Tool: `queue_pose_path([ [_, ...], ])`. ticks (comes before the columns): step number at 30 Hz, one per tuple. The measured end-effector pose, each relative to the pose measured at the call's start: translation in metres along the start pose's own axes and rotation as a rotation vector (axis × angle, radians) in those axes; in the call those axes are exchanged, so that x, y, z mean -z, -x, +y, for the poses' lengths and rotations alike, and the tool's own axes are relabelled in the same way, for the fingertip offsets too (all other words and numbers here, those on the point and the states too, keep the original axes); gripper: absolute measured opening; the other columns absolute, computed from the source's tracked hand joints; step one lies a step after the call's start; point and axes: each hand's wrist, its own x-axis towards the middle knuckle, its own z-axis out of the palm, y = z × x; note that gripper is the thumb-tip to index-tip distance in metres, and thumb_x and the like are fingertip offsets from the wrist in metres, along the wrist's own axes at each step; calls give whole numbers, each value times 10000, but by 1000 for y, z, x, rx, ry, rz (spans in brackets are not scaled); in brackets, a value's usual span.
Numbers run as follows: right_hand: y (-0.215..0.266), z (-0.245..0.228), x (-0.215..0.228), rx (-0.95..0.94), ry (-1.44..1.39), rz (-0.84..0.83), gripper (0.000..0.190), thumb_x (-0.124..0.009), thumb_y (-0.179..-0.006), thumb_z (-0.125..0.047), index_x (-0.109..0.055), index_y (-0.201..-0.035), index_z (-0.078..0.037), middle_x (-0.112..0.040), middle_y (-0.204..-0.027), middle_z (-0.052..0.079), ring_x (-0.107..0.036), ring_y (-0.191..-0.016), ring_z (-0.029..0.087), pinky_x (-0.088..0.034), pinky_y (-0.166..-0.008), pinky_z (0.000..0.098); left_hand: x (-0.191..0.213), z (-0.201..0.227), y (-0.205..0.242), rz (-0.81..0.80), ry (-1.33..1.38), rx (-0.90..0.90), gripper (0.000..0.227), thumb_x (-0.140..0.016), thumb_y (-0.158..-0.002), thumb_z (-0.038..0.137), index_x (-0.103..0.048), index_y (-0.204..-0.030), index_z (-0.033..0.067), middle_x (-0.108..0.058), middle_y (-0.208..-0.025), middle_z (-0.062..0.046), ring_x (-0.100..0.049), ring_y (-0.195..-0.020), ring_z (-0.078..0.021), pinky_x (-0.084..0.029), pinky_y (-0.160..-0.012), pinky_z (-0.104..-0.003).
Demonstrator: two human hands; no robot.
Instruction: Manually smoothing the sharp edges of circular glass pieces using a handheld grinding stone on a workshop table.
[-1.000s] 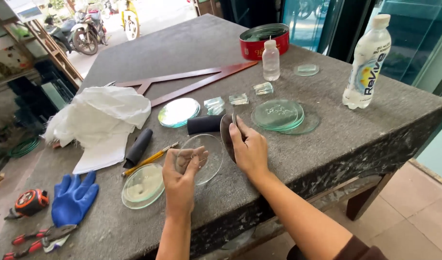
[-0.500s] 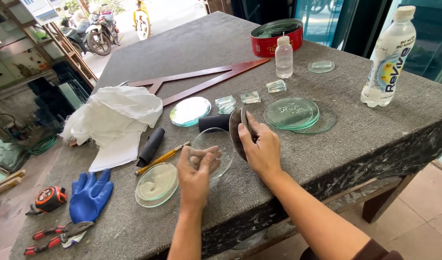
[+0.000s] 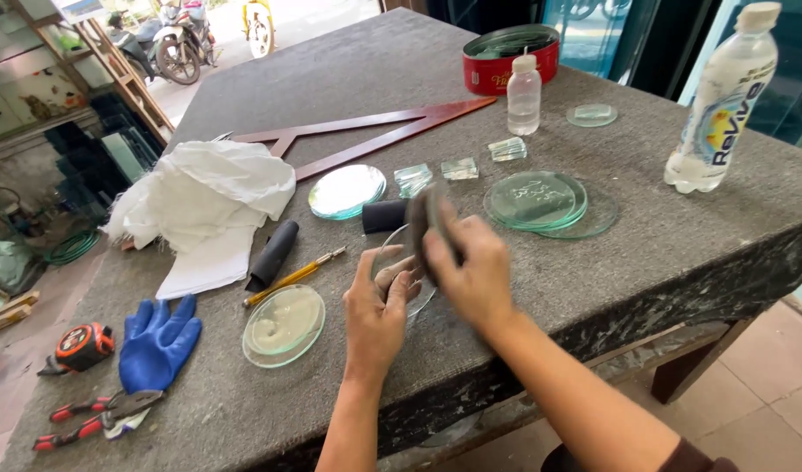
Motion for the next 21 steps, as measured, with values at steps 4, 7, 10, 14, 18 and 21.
queue_pose_path([
  [4, 12, -5, -3, 116, -25, -94, 645, -779, -953, -537, -763, -1493, -186, -763, -873, 152, -762, -776, 379, -601, -662, 448, 10, -1, 7, 48, -172, -7, 270, -615, -1046, -24, -680, -1293, 65, -855, -1058, -307, -869, -1003, -398, -751, -767, -566],
  [7, -4, 4, -4, -402, 48, -67, 607, -628, -1042, -627, -759, -1482, -231, -776, -956, 267, -765, -1013, 495, -583, -851, 569, 8, 9, 0, -3, -51, 5, 237, -618, -1075, 1, -624, -1312, -3, -831, -1219, -338, -855, -1086, -387, -731, -880, -507],
  [10, 2, -3, -1, 11, -30, -38, 504, -729, -1016, -422, -807, -1415, -124, -762, -880, 235, -763, -833, 472, -581, -705, 531, 8, -4, -1, 17, -62, 37, 206, -637, -1053, -18, -629, -1259, -13, -838, -1192, -335, -863, -1088, -399, -745, -867, -529],
  [14, 5, 0, -5, -73, 30, -70, 527, -697, -1029, -501, -795, -1432, -176, -768, -880, 230, -761, -851, 479, -576, -713, 550, 13, 6, 9, 12, -103, 24, 146, -632, -1063, -13, -608, -1207, -9, -820, -1209, -356, -855, -1091, -417, -751, -859, -532],
  [18, 17, -17, 7, 165, -112, -223, 601, -646, -1133, -413, -499, -1702, -287, -616, -899, 39, -583, -714, 163, -528, -637, 374, 19, -2, 10, 21, -208, -57, 167, -662, -1057, 30, -534, -1007, 126, -584, -741, 3, -501, -659, -101, -442, -590, -309],
  [21, -8, -12, -10, -363, 49, -284, 709, -430, -1065, -630, -756, -1467, -145, -794, -993, 124, -697, -825, 230, -576, -673, 395, 14, -2, 4, -11, -26, -6, 153, -630, -1067, -1, -504, -1091, 82, -851, -1230, -252, -865, -1164, -258, -782, -901, -385],
])
